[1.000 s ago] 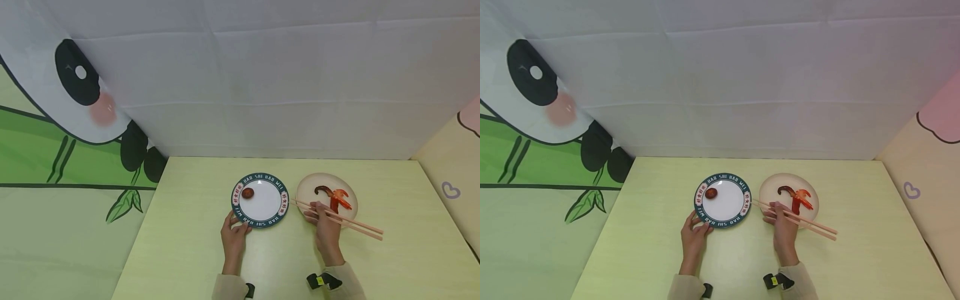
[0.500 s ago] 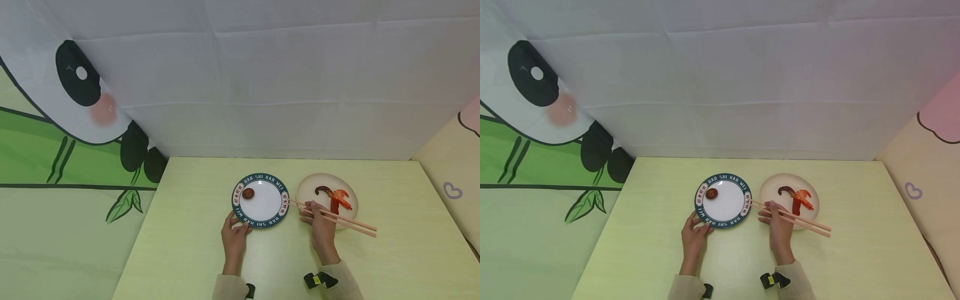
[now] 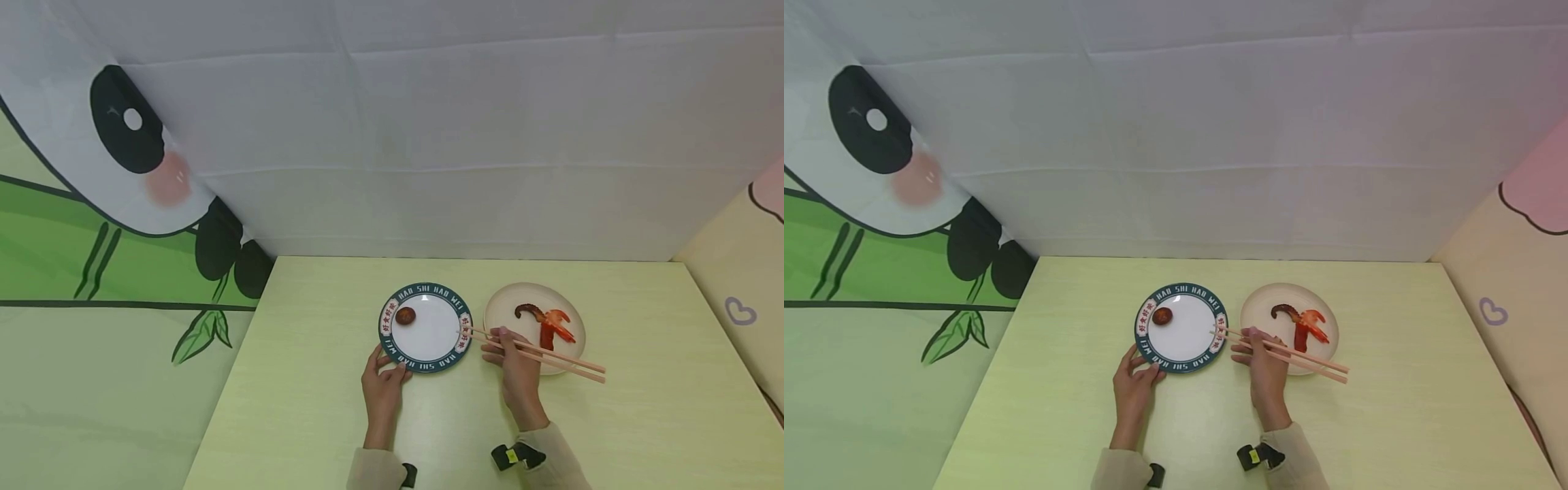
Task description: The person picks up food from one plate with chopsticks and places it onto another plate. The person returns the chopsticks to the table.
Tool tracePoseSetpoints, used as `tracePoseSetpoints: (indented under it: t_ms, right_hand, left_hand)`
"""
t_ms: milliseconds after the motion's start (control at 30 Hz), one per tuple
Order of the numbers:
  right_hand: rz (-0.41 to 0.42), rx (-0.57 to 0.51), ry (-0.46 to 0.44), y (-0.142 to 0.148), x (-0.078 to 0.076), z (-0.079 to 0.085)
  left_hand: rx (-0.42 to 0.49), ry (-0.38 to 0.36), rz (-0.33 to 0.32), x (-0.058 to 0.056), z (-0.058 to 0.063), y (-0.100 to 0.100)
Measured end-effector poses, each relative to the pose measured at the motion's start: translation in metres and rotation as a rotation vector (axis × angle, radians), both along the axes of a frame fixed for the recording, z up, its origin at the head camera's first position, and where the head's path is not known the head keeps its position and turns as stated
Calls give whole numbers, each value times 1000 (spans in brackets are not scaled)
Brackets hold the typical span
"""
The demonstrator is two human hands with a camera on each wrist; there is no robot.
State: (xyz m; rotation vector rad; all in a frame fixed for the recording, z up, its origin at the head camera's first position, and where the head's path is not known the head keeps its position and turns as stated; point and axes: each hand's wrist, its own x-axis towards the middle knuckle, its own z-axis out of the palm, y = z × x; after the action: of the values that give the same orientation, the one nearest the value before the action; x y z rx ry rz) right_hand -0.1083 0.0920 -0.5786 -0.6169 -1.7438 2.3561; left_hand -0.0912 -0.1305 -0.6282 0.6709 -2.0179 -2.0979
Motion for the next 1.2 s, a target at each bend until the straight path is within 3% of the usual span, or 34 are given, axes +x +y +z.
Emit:
tracePoseSetpoints:
  t_ms: [1200]
  right_hand:
    - [125,67,52,-20,-7,-5]
  left_hand:
    - [4,-3,-1,2,4,0]
